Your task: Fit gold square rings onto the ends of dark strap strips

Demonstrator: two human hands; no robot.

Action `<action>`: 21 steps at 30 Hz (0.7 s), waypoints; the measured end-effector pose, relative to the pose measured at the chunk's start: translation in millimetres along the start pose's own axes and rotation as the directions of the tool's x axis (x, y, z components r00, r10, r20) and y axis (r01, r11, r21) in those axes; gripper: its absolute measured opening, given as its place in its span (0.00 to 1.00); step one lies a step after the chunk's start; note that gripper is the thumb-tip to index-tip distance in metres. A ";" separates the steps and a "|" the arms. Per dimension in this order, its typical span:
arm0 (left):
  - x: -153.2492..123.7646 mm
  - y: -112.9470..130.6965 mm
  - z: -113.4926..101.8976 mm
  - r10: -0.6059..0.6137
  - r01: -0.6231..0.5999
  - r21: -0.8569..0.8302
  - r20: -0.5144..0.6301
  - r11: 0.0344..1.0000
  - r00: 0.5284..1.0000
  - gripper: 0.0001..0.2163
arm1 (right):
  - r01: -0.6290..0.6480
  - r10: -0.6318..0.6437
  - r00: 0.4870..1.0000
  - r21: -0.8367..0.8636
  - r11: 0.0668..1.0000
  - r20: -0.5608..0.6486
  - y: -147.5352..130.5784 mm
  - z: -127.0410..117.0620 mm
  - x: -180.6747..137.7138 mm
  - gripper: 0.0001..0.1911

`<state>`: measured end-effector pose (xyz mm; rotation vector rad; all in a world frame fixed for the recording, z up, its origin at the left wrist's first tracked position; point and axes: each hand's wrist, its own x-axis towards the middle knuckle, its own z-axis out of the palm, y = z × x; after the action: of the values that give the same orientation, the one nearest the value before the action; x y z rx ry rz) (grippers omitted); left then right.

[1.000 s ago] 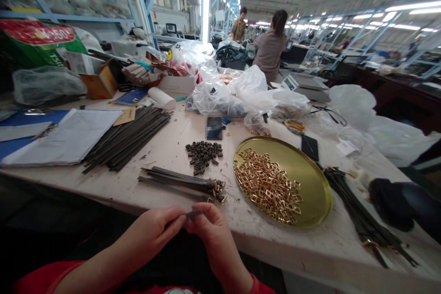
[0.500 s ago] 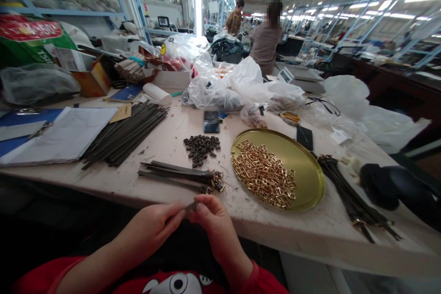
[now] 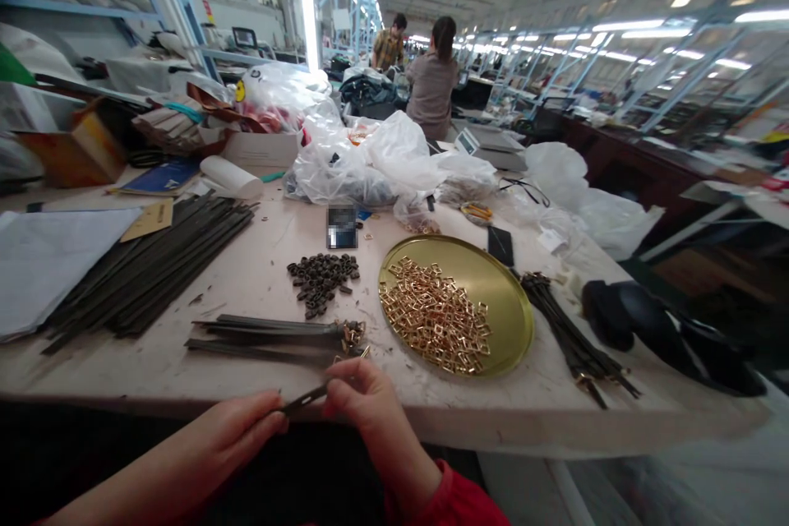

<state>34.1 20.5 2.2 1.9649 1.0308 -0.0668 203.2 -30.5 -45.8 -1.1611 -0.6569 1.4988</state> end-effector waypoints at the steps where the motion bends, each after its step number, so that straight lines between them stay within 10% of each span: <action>1: 2.2 -1.3 0.9 0.020 -0.020 -0.014 -0.019 1.000 1.000 0.14 | -0.006 0.006 1.000 0.043 0.999 0.011 1.9 3.3 0.6 0.14; 5: 9.4 -10.2 7.7 0.042 -0.044 -0.126 -0.018 0.991 0.999 0.13 | -0.038 0.032 0.998 0.093 0.995 0.061 12.9 13.7 1.9 0.15; 9: 12.6 -18.2 2.3 0.038 -0.055 -0.303 -0.064 0.951 0.997 0.16 | 0.104 -0.073 0.988 -0.236 0.966 0.135 -9.9 -17.0 16.8 0.17; 13: 20.0 -16.7 -5.7 0.053 -0.057 -0.440 -0.022 0.896 0.998 0.16 | 0.185 -0.410 0.912 -0.886 0.426 -0.007 -55.8 -63.6 61.6 0.11; 21: 18.2 -19.3 5.4 -0.097 0.052 -0.430 -0.084 0.901 0.992 0.07 | 0.078 -0.436 0.900 -0.981 0.176 -0.006 -64.0 -74.8 118.9 0.08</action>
<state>34.5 33.1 -21.7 1.5404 1.0826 0.2070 303.9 86.1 -55.6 -2.0253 -1.6426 0.3847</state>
